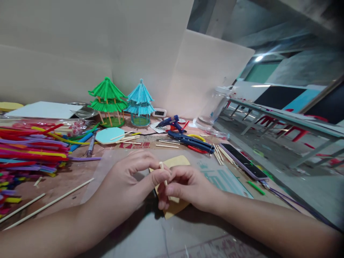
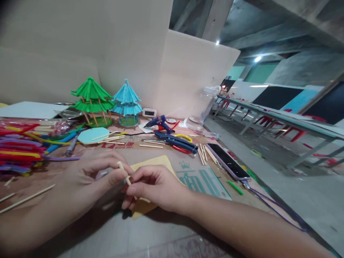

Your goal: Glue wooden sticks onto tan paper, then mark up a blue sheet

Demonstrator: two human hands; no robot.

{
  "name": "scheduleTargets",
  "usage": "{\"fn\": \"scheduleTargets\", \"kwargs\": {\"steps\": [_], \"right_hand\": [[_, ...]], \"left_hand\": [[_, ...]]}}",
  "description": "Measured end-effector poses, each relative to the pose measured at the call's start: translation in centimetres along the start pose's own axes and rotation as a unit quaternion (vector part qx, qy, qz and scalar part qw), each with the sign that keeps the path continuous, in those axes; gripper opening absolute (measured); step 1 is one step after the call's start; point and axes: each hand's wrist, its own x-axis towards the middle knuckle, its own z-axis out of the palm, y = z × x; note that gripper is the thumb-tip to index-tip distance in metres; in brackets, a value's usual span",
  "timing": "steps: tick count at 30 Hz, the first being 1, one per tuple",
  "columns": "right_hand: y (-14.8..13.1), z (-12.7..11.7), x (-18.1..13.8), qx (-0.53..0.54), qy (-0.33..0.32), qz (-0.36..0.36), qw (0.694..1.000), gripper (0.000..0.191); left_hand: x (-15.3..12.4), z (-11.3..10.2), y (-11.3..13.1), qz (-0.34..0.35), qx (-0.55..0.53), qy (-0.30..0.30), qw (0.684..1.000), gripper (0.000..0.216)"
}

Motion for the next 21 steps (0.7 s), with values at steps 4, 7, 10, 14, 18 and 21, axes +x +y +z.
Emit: {"fn": "scheduleTargets", "kwargs": {"steps": [4, 7, 10, 14, 18, 21], "right_hand": [[0.03, 0.33, -0.2, -0.006, -0.008, 0.011, 1.0, 0.031], [0.11, 0.31, -0.13, -0.009, -0.013, 0.015, 1.0, 0.032], [0.16, 0.28, -0.09, -0.003, -0.02, 0.02, 1.0, 0.034], [0.11, 0.35, -0.11, -0.004, -0.028, 0.024, 0.999, 0.036], [0.04, 0.42, -0.14, -0.013, -0.029, 0.028, 0.999, 0.037], [0.05, 0.42, -0.15, -0.022, -0.03, 0.028, 0.999, 0.036]], "left_hand": [[0.03, 0.18, -0.06, -0.032, -0.024, -0.008, 0.999, 0.028], [0.1, 0.24, -0.18, -0.052, -0.035, -0.012, 0.998, 0.029], [0.1, 0.32, -0.37, -0.069, -0.049, -0.011, 0.996, 0.029], [0.02, 0.43, -0.62, -0.08, -0.049, -0.019, 0.995, 0.033], [-0.11, 0.51, -0.69, -0.092, -0.049, -0.023, 0.994, 0.032], [-0.18, 0.55, -0.72, -0.092, -0.05, -0.014, 0.994, 0.031]]}}
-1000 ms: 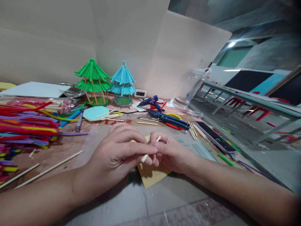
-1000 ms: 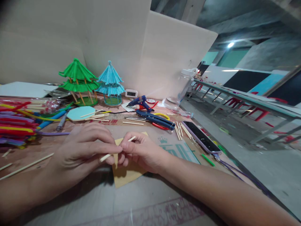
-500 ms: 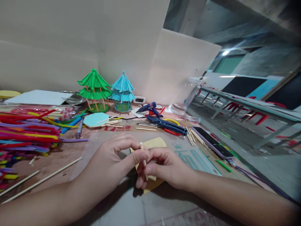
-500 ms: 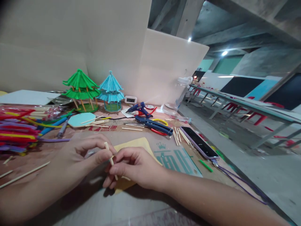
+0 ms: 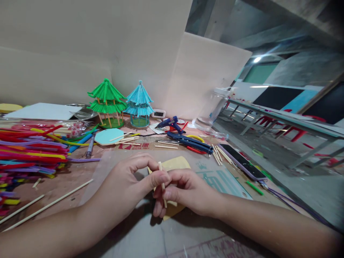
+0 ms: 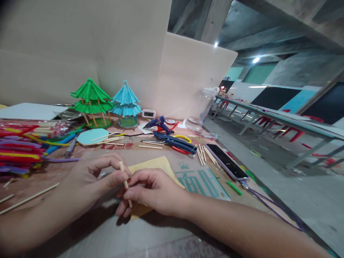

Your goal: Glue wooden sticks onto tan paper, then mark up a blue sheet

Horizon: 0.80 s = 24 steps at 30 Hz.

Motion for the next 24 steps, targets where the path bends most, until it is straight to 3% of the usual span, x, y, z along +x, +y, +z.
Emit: {"fn": "scheduleTargets", "kwargs": {"steps": [6, 11, 15, 16, 18, 21, 22, 24], "right_hand": [[-0.1, 0.2, 0.0, -0.009, 0.004, 0.004, 1.0, 0.035], [-0.1, 0.5, -0.2, -0.016, 0.047, 0.003, 0.999, 0.034], [-0.3, 0.6, -1.0, -0.055, 0.113, -0.124, 0.984, 0.02], [-0.5, 0.7, -1.3, -0.097, 0.12, -0.169, 0.974, 0.012], [-0.9, 0.6, -1.6, -0.237, 0.108, -0.253, 0.932, 0.019], [-1.6, 0.4, -1.7, -0.444, 0.066, -0.336, 0.828, 0.035], [-1.7, 0.2, -1.6, -0.48, 0.064, -0.348, 0.803, 0.034], [-1.9, -0.2, -1.3, -0.498, 0.098, -0.356, 0.785, 0.024]], "left_hand": [[0.1, 0.0, 0.1, 0.009, 0.003, -0.011, 1.0, 0.031], [0.3, -0.2, 0.2, 0.026, -0.004, -0.025, 0.999, 0.034], [0.5, -0.3, -0.6, -0.04, -0.068, 0.002, 0.997, 0.031], [0.6, -0.3, -0.9, -0.063, -0.097, 0.0, 0.993, 0.031], [0.6, 0.0, -1.4, -0.101, -0.162, -0.02, 0.981, 0.037], [0.6, 0.5, -1.6, -0.128, -0.229, -0.051, 0.964, 0.041], [0.7, 0.6, -1.6, -0.128, -0.224, -0.06, 0.964, 0.041], [0.8, 0.4, -1.5, -0.102, -0.154, -0.075, 0.98, 0.038]]}}
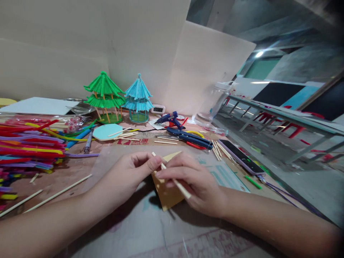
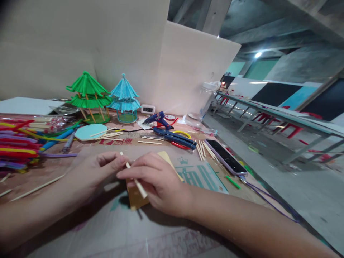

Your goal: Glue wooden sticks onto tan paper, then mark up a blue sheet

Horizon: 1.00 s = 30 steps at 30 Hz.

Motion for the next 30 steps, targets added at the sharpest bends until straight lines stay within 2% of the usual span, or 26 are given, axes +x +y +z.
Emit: {"fn": "scheduleTargets", "kwargs": {"steps": [2, 4, 7, 9, 12, 16, 19, 22, 25, 28, 30], "right_hand": [[0.7, -0.2, 0.2, -0.003, 0.059, 0.053, 0.997, 0.019], [1.7, -0.3, 0.4, 0.004, 0.106, 0.125, 0.987, 0.024], [3.0, -0.3, 0.5, 0.02, 0.1, 0.213, 0.972, 0.027], [3.6, -0.1, 0.5, 0.026, 0.074, 0.237, 0.968, 0.028], [3.6, 0.2, 0.5, 0.011, 0.022, 0.236, 0.972, 0.027], [2.8, 0.8, 0.5, -0.005, -0.089, 0.198, 0.976, 0.019], [2.4, 1.2, 0.4, -0.03, -0.137, 0.159, 0.977, 0.018], [2.7, 1.1, 0.4, -0.042, -0.151, 0.143, 0.977, 0.019], [3.7, 0.8, 0.8, -0.086, -0.166, 0.144, 0.972, 0.013], [4.7, 0.5, 1.1, -0.146, -0.141, 0.173, 0.964, 0.013], [4.9, 0.5, 1.2, -0.131, -0.128, 0.184, 0.966, 0.016]], "left_hand": [[0.1, -0.5, 0.0, 0.057, 0.144, 0.017, 0.988, 0.034], [0.3, -1.1, -0.5, 0.12, 0.295, 0.046, 0.947, 0.024], [0.3, -1.6, -1.8, 0.127, 0.404, 0.013, 0.906, 0.037], [0.3, -1.5, -2.6, 0.105, 0.427, -0.026, 0.898, 0.039], [0.2, -1.3, -3.2, 0.099, 0.447, -0.042, 0.888, 0.037], [0.3, -1.1, -3.4, 0.108, 0.45, -0.046, 0.885, 0.031], [0.3, -1.1, -3.7, 0.115, 0.452, -0.039, 0.884, 0.027], [0.3, -1.1, -3.9, 0.125, 0.453, -0.034, 0.882, 0.025], [0.3, -1.0, -3.6, 0.111, 0.453, -0.046, 0.883, 0.022], [0.3, -0.9, -3.1, 0.083, 0.458, -0.054, 0.884, 0.029], [0.3, -0.9, -3.0, 0.074, 0.459, -0.056, 0.883, 0.031]]}}
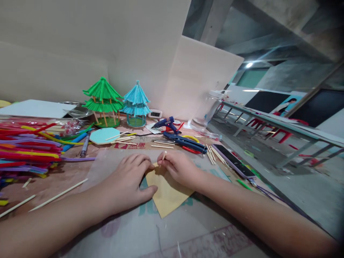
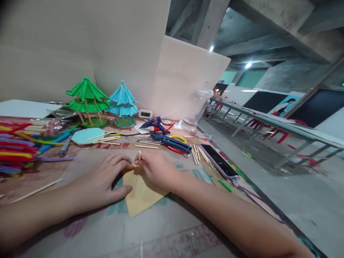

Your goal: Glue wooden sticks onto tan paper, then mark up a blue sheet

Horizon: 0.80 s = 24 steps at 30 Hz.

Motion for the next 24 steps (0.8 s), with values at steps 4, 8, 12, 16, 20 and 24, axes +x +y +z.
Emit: {"fn": "scheduleTargets", "kwargs": {"steps": [4, 8, 12, 16, 20, 24], "right_hand": [[-0.16, 0.05, -0.13, 0.041, -0.035, -0.037, 0.998, 0.016], [0.05, 0.06, -0.11, -0.016, 0.0, -0.016, 1.0, 0.016], [-0.08, 0.01, -0.11, 0.015, -0.028, -0.049, 0.998, 0.014], [0.08, -0.25, 0.11, -0.063, -0.008, -0.01, 0.998, 0.015], [-0.07, -0.17, -0.12, -0.024, -0.004, -0.024, 0.999, 0.017], [-0.28, -0.03, -0.26, -0.048, -0.037, -0.048, 0.997, 0.011]], "left_hand": [[0.01, 0.1, -0.18, 0.017, 0.002, 0.002, 1.0, 0.026], [0.04, 0.21, -0.29, 0.008, 0.01, 0.006, 1.0, 0.033], [0.07, 0.22, -0.27, 0.017, 0.005, 0.005, 1.0, 0.027], [0.08, 0.26, -0.31, 0.008, 0.011, 0.008, 1.0, 0.033], [0.04, 0.3, -0.34, 0.008, 0.007, 0.012, 1.0, 0.03], [-0.02, 0.26, -0.35, 0.018, 0.006, 0.019, 1.0, 0.027]]}}
